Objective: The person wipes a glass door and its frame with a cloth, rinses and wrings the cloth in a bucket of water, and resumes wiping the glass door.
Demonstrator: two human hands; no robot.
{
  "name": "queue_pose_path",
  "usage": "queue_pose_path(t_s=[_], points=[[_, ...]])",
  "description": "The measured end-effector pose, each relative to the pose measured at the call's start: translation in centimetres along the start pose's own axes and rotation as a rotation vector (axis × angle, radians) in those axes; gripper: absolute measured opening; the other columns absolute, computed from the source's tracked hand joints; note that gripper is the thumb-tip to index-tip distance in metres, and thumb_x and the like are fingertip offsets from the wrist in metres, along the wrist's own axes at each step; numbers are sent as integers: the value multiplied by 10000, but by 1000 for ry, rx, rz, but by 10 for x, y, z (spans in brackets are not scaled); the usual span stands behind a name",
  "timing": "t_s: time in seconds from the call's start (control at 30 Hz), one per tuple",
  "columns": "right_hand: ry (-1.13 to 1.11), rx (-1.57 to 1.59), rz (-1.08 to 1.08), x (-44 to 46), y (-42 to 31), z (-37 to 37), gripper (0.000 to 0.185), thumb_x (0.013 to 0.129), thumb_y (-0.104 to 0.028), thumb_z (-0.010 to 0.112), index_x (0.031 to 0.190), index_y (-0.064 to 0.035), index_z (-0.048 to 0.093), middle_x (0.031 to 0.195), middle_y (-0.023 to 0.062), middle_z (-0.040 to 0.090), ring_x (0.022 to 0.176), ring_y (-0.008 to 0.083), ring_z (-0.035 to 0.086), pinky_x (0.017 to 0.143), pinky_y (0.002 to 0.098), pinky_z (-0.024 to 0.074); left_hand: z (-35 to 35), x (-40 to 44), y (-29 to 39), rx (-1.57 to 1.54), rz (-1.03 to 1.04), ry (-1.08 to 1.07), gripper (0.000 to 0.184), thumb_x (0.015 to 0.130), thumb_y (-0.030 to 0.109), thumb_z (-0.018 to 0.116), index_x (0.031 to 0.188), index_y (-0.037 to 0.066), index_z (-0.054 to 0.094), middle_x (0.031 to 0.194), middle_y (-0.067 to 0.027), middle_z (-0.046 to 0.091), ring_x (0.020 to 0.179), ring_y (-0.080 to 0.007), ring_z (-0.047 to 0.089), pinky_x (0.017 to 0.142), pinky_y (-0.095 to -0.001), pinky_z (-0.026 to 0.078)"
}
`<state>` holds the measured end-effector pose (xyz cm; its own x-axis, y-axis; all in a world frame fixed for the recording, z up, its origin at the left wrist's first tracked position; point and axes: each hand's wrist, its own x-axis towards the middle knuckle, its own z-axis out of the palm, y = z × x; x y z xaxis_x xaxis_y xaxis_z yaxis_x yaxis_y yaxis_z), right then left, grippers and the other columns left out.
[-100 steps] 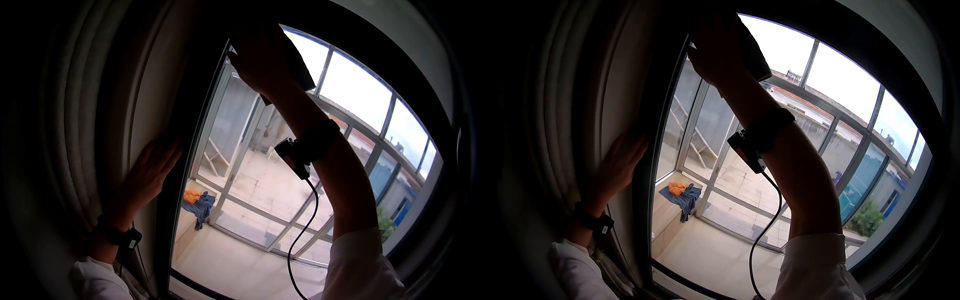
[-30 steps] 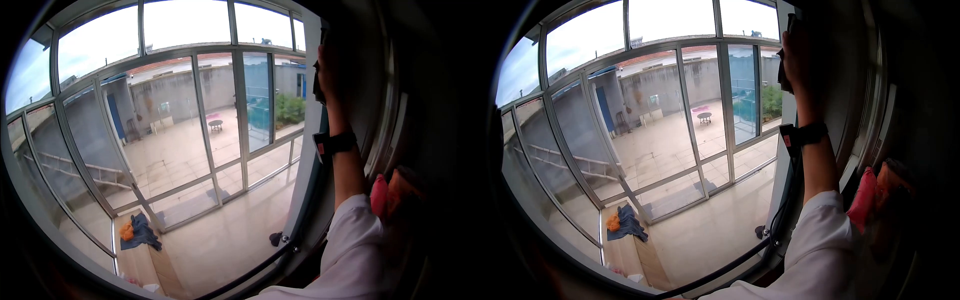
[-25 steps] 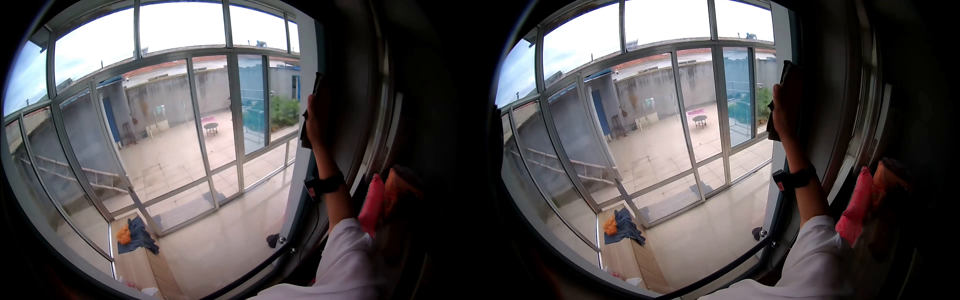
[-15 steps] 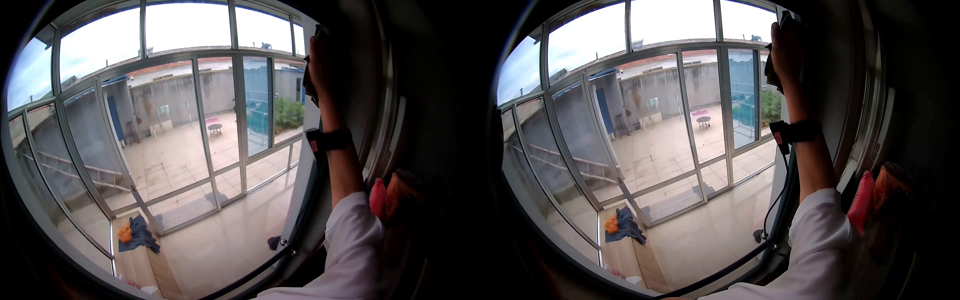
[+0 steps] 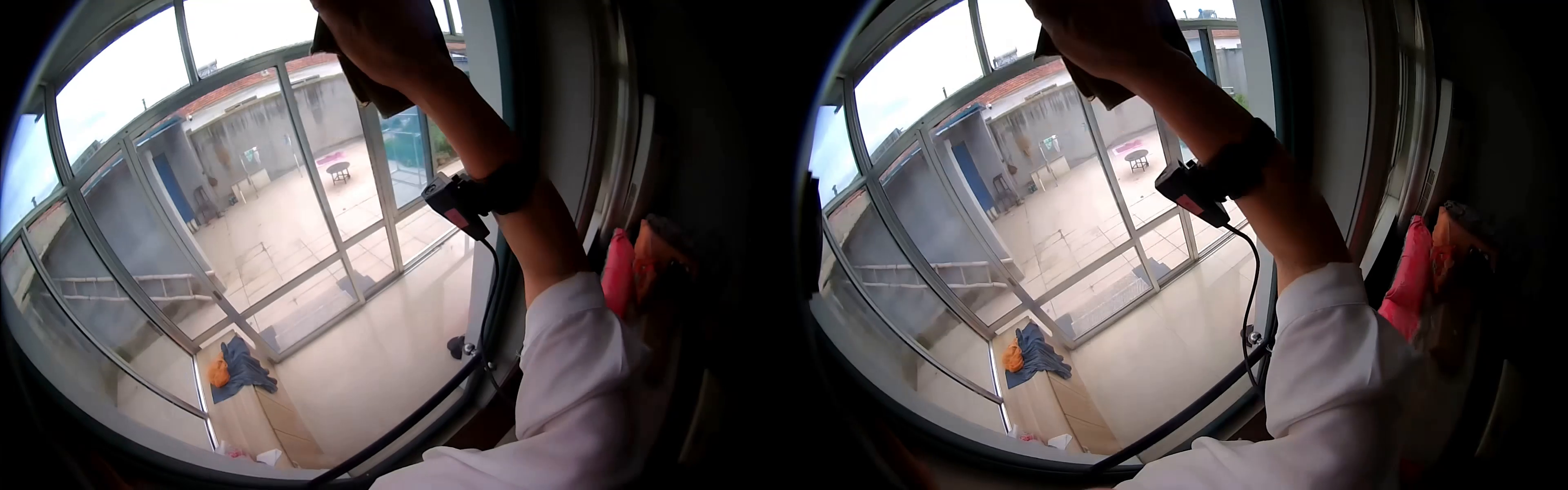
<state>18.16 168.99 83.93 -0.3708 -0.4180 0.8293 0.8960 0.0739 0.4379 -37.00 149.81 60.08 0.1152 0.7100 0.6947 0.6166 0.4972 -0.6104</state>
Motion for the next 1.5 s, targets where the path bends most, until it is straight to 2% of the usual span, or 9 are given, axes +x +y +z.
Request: queue_pose_path(t_s=[0.07,0.17,0.27,0.57,0.87,1.03,1.27,1.4,1.5], points=[[10,-346,-205,-38,77,2,370,942,-160,356,1253,36,402,1300,193,422,1199,380,391,1017,453,302,5,5,-1,-22,11,44,602,840,235,521,1369,44,304,1416,-162,305,1285,-309,338,1055,-405,282],[-273,12,542,-106,89,-23,347,949,-226,384,1186,22,432,1151,195,456,1065,334,428,920,421,351,9,3,-3,21,5,53,582,859,272,494,1363,43,315,1400,-162,331,1266,-308,361,1054,-402,285],[-179,59,588,-204,39,-55,538,950,-382,356,1368,-46,304,1380,159,342,1269,328,319,1050,398,215,11,-1,0,101,-15,-28,575,867,300,479,1359,46,322,1393,-158,343,1253,-304,377,1054,-403,286],[-230,19,417,-123,-85,-52,510,938,-322,344,1323,13,349,1380,181,320,1285,416,227,1040,491,205,6,3,-7,-73,8,57,625,837,233,514,1385,61,268,1424,-155,290,1294,-319,314,1068,-407,255],[-253,211,-134,-53,-147,-25,453,849,-426,506,1268,-258,463,1340,23,396,1318,289,202,1017,581,154,5,-1,-7,-71,-5,60,617,830,234,464,1384,49,265,1434,-152,274,1315,-313,289,1066,-411,253],[-173,135,421,-131,48,-35,541,954,-435,333,1294,-17,380,1178,180,450,1040,318,441,935,397,314,8,-3,-7,36,-3,-37,668,802,276,552,1376,59,288,1425,-139,297,1312,-279,304,1055,-402,273],[-491,-43,151,-136,-80,-82,494,950,-308,326,1360,-32,313,1405,146,304,1312,357,215,1045,468,224,1,0,-6,0,-17,34,703,782,272,593,1378,58,286,1425,-130,300,1306,-270,315,1048,-395,288],[-226,237,512,-123,-8,-55,451,936,-290,365,1309,-36,362,1257,170,428,1183,359,360,997,440,278,-4,2,-6,-22,-11,7,705,779,254,596,1379,56,283,1429,-127,295,1306,-269,316,1049,-384,291],[-192,-31,250,-126,-32,-53,451,914,-263,413,1302,-38,366,1264,183,424,1178,351,375,960,466,296,-4,4,-6,-21,-15,-3,705,775,242,599,1378,54,284,1429,-130,295,1303,-271,319,1047,-383,296]])
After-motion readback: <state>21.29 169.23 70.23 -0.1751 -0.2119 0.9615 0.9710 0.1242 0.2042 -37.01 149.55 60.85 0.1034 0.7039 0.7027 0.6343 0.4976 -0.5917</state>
